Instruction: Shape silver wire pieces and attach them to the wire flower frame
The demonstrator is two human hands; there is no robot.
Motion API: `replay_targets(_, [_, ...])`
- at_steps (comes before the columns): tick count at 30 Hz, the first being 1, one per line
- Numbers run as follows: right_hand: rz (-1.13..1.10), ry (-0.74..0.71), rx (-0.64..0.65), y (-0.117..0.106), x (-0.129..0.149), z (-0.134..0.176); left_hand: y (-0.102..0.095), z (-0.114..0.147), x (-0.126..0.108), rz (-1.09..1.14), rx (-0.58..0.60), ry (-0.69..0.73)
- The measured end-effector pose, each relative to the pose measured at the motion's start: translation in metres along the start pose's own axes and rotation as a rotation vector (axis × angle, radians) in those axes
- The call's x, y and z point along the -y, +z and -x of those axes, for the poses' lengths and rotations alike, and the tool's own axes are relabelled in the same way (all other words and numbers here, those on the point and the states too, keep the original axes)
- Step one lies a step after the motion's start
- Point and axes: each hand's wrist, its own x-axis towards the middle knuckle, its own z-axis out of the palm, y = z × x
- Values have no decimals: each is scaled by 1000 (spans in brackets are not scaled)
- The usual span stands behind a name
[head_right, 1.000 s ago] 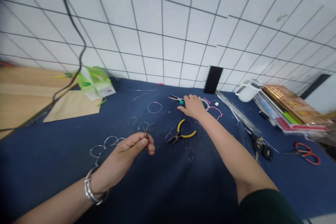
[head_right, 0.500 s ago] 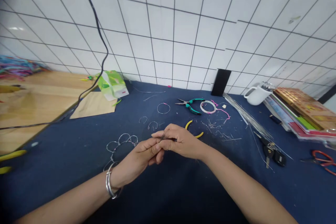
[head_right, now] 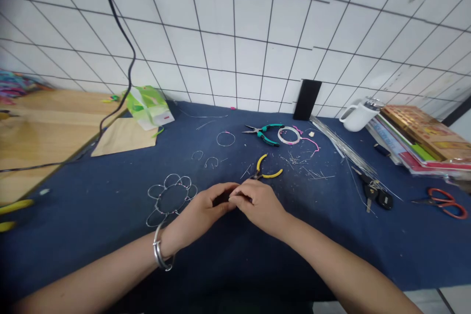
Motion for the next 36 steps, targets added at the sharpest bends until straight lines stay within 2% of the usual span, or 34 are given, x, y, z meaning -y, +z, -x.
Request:
replay_targets(2, [-10,20,-10,2,-3,1,1,-1,3,0,14,-7])
replay_targets(7, [30,-36,11,1,-8,1,1,-6,5,-47,63,9])
replay_targets(13, [-22,-18,-32,-1,-4,-1,4,-6,4,-153,0,45])
replay_targets(18, [-131,88,-37,-8,1,-1,7,-2,3,-192,-44,47])
replay_targets(21, [-211,154,-27,-10,0,0,10,0,2,-84,-4,0])
replay_targets(26, [-484,207,62,-14,-3,2,13,4,-1,375,180,-149])
replay_targets(29, [-602,230,86,-17,-6,2,13,5,-2,575,230,-188])
replay_targets(32, [-659,277,74,-20,-11,2,13,6,-1,637,238,-223])
replay_targets(36, [-665,272,64,-19,-17,3,13,5,0,627,265,-263])
